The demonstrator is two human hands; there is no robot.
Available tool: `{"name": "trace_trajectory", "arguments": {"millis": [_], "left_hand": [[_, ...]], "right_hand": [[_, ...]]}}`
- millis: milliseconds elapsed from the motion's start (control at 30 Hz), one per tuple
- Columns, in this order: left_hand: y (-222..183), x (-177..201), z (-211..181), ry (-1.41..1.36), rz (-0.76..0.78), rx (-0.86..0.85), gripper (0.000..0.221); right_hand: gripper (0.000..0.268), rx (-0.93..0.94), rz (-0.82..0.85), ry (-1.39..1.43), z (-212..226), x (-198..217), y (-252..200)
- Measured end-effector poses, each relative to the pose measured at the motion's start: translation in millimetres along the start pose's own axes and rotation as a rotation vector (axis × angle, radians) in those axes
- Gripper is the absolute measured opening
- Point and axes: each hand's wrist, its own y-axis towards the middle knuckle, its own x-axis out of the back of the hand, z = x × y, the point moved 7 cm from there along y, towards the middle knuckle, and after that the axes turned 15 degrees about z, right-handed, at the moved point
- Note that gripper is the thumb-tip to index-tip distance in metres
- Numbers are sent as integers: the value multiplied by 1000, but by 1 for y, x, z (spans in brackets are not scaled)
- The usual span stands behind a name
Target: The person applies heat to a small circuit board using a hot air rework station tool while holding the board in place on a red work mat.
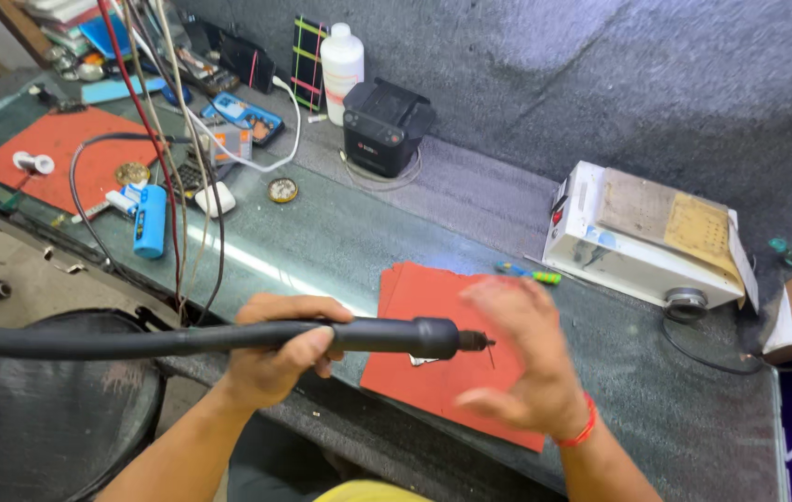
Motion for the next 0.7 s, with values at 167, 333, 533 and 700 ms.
{"name": "trace_trajectory", "arguments": {"millis": [167, 333, 533, 700], "left_hand": [[6, -35, -10, 196, 39, -156, 41], [13, -75, -3, 385, 92, -376, 42], [9, -42, 27, 262, -69, -323, 31], [12, -20, 81, -26, -244, -229, 27]], "right_hand": [[65, -88, 33, -153, 20, -25, 4], [61, -21, 1, 111, 26, -37, -5], [58, -365, 11, 353, -29, -69, -21], [75, -272, 404, 118, -47, -88, -16]]}}
